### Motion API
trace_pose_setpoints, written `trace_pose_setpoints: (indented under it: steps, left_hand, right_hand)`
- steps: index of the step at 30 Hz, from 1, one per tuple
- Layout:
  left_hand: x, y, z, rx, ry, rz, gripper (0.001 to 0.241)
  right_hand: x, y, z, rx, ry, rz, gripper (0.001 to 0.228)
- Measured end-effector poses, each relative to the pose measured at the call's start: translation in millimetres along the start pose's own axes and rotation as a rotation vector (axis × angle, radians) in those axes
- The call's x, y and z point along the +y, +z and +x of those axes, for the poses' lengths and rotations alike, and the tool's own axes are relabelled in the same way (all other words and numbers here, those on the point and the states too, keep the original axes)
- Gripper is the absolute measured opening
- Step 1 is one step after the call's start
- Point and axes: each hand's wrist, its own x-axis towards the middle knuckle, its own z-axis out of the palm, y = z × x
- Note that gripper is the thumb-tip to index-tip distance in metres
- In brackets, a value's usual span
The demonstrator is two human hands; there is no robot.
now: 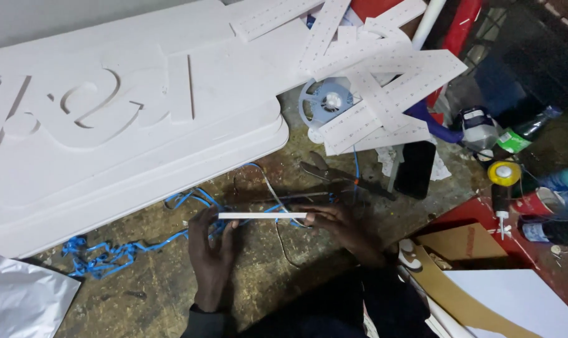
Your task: Applying LED light strips to a foam letter for sign fabrication.
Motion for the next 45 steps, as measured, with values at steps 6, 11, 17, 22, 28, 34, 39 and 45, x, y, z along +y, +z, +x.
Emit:
trace_pose_setpoints:
  steps: [6, 11, 17, 22, 28, 34, 39, 45]
  left_hand:
    - [-51, 26, 17, -0.019, 0.069, 0.094, 0.044]
    - [-47, 36, 16, -0.077, -0.037, 0.024, 0.038]
    - [-54, 33, 16, -0.071, 0.049, 0.031, 0.031]
    - [-66, 34, 17, -0.102, 0.071, 0.078, 0.031]
    - [-47, 27, 21, -0.069, 0.127, 0.069, 0.017]
    - [-50, 26, 23, -0.039, 0.213, 0.083, 0.01]
    - [-64, 24, 19, -0.023, 0.294, 0.096, 0.01]
    - [-46, 37, 15, -0.565, 0.598, 0.057, 0.013]
  right_hand:
    - [18, -59, 24, 0.564, -0.087, 0.462, 0.044]
    - [-123, -59, 30, 0.868, -0.215, -0.072, 0.07]
    - [-98, -106, 71, 0.953, -0.547, -0.508, 0.087]
    - [-56, -63, 65, 0.709, -0.567, -0.511, 0.064]
    - [-28, -22, 48, 0.692, -0.206, -0.5, 0.033]
    - [-26, -34, 9, 0.479, -0.375, -0.558, 0.021]
    - [-24, -32, -21, 0.226, -0.306, -0.557, 0.019]
    - [-23, 10, -26, -0.113, -0.408, -0.65, 0.013]
